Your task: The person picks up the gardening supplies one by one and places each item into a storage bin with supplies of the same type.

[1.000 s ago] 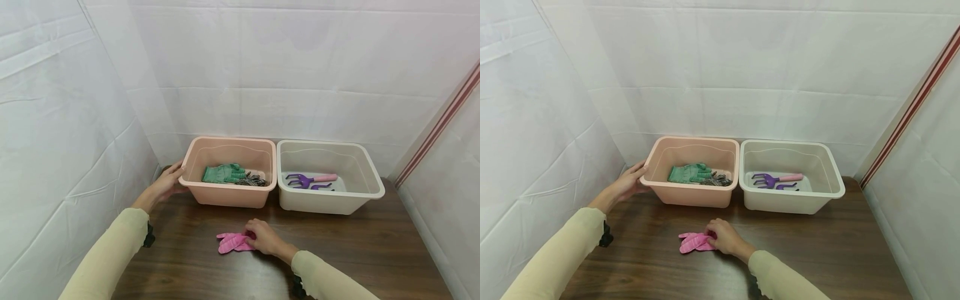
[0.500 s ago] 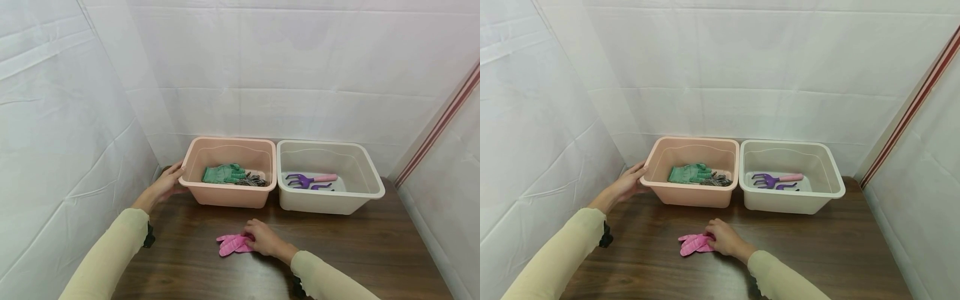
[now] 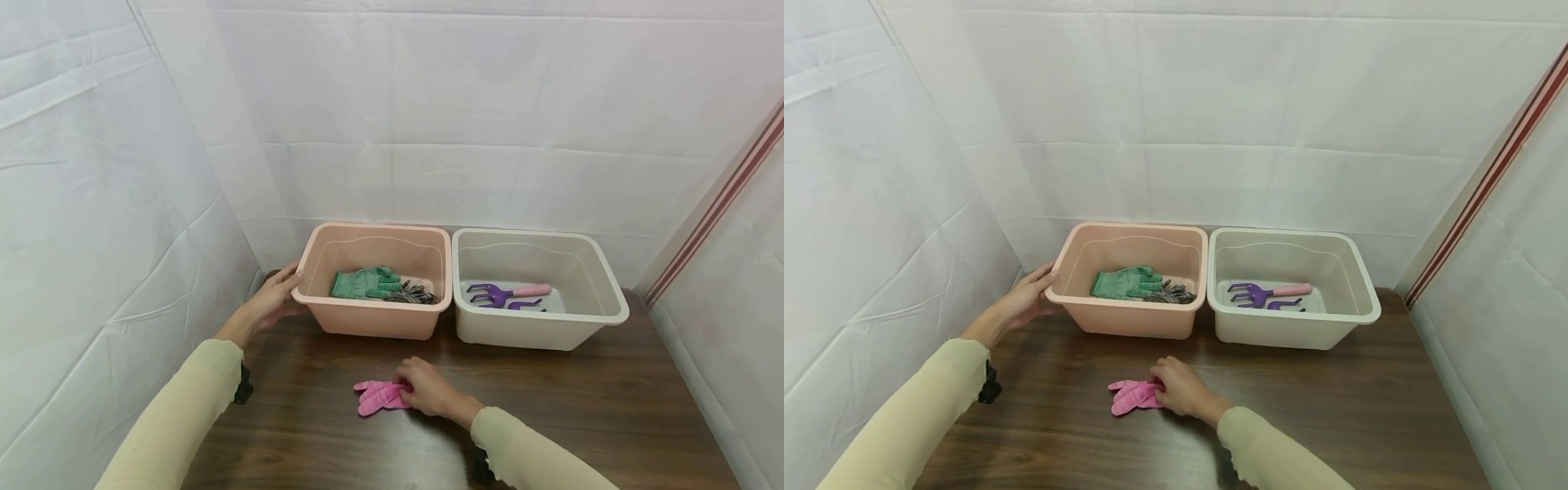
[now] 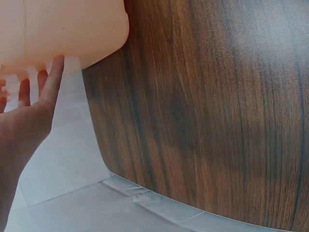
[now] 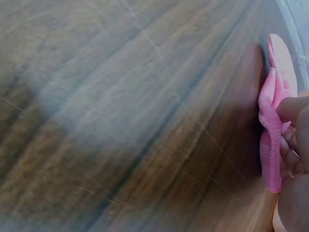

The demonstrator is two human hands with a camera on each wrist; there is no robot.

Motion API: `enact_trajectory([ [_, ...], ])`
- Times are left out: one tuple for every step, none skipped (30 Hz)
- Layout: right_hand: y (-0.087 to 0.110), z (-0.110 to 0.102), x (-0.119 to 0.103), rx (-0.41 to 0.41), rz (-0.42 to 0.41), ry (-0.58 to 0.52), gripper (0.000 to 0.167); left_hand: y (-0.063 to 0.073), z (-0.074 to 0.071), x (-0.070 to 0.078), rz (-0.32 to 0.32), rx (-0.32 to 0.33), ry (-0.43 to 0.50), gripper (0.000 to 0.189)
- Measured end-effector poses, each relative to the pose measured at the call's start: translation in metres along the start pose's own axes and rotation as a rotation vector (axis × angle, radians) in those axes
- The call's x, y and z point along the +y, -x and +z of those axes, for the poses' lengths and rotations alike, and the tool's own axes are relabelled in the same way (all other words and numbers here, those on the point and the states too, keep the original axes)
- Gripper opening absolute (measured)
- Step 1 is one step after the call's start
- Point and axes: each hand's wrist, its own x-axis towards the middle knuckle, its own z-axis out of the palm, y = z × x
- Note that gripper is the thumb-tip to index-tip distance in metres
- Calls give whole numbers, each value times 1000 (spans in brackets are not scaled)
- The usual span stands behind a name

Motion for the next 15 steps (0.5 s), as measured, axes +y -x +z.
enact_trajectory([
  [-1, -1, 0, -8, 2, -4, 11, 0, 0, 0, 0, 0, -1, 68],
  [-2, -2, 0, -13, 0, -5, 11, 0, 0, 0, -2, 0, -1, 68],
  [-3, -4, 0, -23, 2, -3, 11, 0, 0, 0, -3, 2, 3, 68],
  [-4, -5, 0, -30, 2, 0, 11, 0, 0, 0, -4, 2, 6, 68],
  [-5, -6, 0, -35, 6, 0, 12, 0, 0, 0, -5, 3, 9, 68],
  [-6, 0, 7, -11, -9, -14, 13, 0, 0, 1, -5, 1, 10, 68],
  [-7, -2, 7, -10, -6, -15, 13, 1, 0, 1, -7, 1, 12, 68],
  [-8, -3, 7, -5, -4, -16, 14, 0, 0, 1, -9, 2, 14, 68],
  [-8, -5, 8, 2, -3, -19, 14, 1, 0, 2, -9, 0, 16, 69],
  [-8, -7, 8, 12, -1, -27, 15, 0, -1, 2, -8, -3, 14, 69],
  [-9, -9, 8, 20, 3, -36, 15, 0, -1, 2, -6, -7, 12, 69],
  [-9, -11, 8, 28, 3, -39, 15, 0, -1, 1, -4, -10, 13, 69],
  [-9, -20, 2, 7, 23, -28, 15, 0, -2, 1, -2, -13, 12, 68],
  [-9, -22, 2, 13, 24, -31, 15, 0, -2, 0, 1, -15, 12, 68],
  [-9, -24, 2, 19, 26, -40, 16, 0, -3, 0, 5, -19, 11, 68],
])
